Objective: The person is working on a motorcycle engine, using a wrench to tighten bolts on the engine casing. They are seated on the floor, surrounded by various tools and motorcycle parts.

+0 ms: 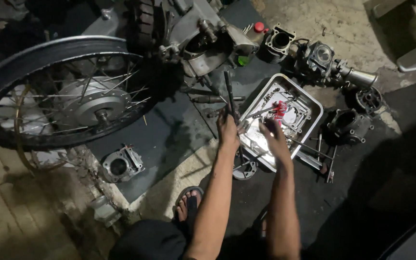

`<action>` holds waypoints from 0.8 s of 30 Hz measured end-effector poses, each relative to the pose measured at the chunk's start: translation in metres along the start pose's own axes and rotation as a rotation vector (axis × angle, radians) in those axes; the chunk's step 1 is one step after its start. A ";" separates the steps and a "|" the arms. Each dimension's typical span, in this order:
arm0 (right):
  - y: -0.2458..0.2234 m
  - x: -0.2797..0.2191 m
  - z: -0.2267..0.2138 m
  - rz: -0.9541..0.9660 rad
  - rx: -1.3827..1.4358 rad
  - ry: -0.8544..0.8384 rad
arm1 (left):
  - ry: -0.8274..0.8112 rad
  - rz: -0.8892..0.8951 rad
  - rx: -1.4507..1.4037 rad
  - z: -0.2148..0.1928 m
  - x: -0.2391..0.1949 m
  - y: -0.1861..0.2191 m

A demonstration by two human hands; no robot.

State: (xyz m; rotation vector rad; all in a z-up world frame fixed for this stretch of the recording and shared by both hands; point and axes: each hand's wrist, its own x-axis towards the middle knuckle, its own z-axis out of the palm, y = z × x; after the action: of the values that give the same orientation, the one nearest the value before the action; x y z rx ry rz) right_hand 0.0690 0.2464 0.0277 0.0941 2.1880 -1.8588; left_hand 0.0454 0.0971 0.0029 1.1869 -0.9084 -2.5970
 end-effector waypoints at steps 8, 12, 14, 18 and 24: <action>0.088 -0.069 0.022 0.476 0.674 0.012 | -0.088 -0.078 -0.089 0.024 -0.035 0.056; 0.091 -0.065 0.038 0.197 0.863 -0.070 | -0.178 -0.118 -0.073 0.015 -0.018 0.041; 0.067 -0.068 0.040 0.152 0.971 0.085 | -0.181 -0.062 -0.083 0.018 -0.028 0.039; 0.074 -0.065 0.012 0.132 0.917 0.274 | -0.040 0.004 -0.090 0.015 -0.006 0.035; 0.054 -0.080 -0.027 0.039 0.789 0.449 | -0.109 0.152 -0.197 -0.031 0.078 0.005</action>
State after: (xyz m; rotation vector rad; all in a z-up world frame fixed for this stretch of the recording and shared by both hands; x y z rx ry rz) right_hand 0.1532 0.2919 -0.0005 0.7547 1.4945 -2.7607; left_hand 0.0150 0.0505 -0.0602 0.8978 -0.7102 -2.5780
